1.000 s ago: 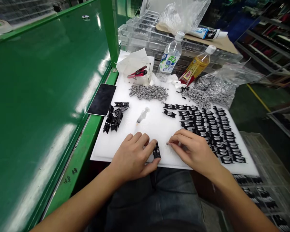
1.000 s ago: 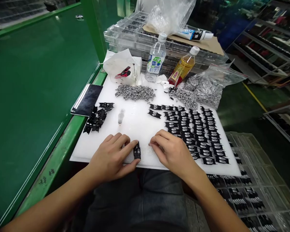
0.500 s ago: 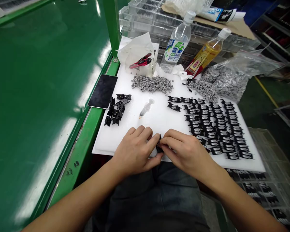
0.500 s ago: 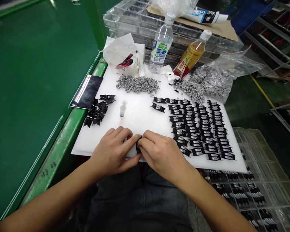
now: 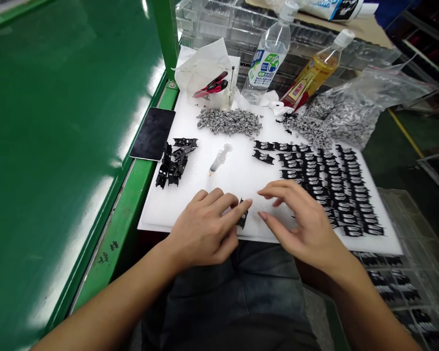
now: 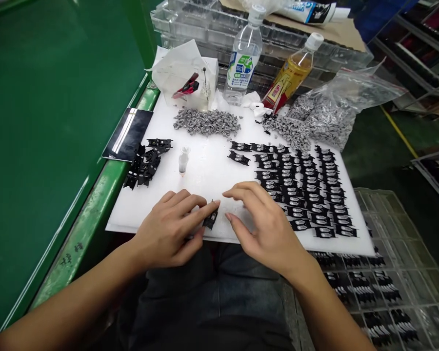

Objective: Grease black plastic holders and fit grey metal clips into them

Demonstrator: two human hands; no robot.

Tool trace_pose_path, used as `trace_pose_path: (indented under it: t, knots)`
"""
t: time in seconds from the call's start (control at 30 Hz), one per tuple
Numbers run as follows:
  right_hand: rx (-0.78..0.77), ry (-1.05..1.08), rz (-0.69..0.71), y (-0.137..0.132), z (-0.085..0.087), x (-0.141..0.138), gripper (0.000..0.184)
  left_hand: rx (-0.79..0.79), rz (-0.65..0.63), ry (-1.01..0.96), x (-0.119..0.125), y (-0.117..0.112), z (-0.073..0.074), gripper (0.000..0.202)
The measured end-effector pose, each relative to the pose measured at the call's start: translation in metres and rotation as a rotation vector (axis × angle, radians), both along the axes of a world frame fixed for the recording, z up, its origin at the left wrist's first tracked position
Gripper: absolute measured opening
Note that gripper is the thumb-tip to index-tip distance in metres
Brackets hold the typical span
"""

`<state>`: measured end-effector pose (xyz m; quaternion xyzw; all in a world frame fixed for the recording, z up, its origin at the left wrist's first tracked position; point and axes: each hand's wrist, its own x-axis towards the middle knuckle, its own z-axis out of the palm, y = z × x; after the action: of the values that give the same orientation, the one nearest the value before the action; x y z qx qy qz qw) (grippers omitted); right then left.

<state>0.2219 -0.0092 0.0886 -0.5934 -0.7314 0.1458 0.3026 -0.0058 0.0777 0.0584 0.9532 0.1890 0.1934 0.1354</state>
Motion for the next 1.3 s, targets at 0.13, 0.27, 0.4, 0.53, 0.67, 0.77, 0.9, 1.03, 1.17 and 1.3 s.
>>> trace_pose_path:
  t: [0.13,0.27,0.4,0.53,0.67,0.77,0.9,1.03,1.17,1.3]
  knots:
    - [-0.024,-0.073,0.142,0.001,-0.010,0.003,0.055,-0.016,0.051,-0.120,0.001,0.000,-0.003,0.039]
    - [-0.035,-0.144,0.237,0.009,-0.012,0.006,0.047,-0.024,0.027,-0.192,0.001,0.002,-0.009,0.011]
    - [0.046,-0.186,0.261,0.011,-0.015,0.011,0.034,-0.023,0.012,-0.255,-0.001,0.003,-0.013,0.009]
    - [0.163,-0.240,0.256,0.008,-0.021,0.011,0.038,-0.012,0.000,-0.272,-0.001,0.004,-0.014,0.011]
    - [0.191,-0.259,0.232,0.006,-0.023,0.009,0.040,-0.024,0.001,-0.268,-0.001,0.004,-0.014,0.011]
    - [0.191,-0.260,0.232,0.006,-0.022,0.008,0.040,-0.040,0.007,-0.273,0.000,0.004,-0.014,0.011]
    - [0.204,-0.268,0.224,0.005,-0.023,0.007,0.039,-0.049,0.002,-0.286,0.000,0.004,-0.014,0.012]
    - [0.239,-0.237,0.191,0.004,-0.029,0.007,0.039,-0.045,-0.001,-0.292,-0.001,0.004,-0.015,0.013]
    - [0.262,-0.198,0.165,0.005,-0.029,0.006,0.045,-0.040,-0.003,-0.279,-0.001,0.005,-0.015,0.014]
    - [0.340,-0.174,0.062,-0.023,-0.025,0.003,0.058,-0.063,0.033,-0.271,-0.002,0.005,-0.011,0.020]
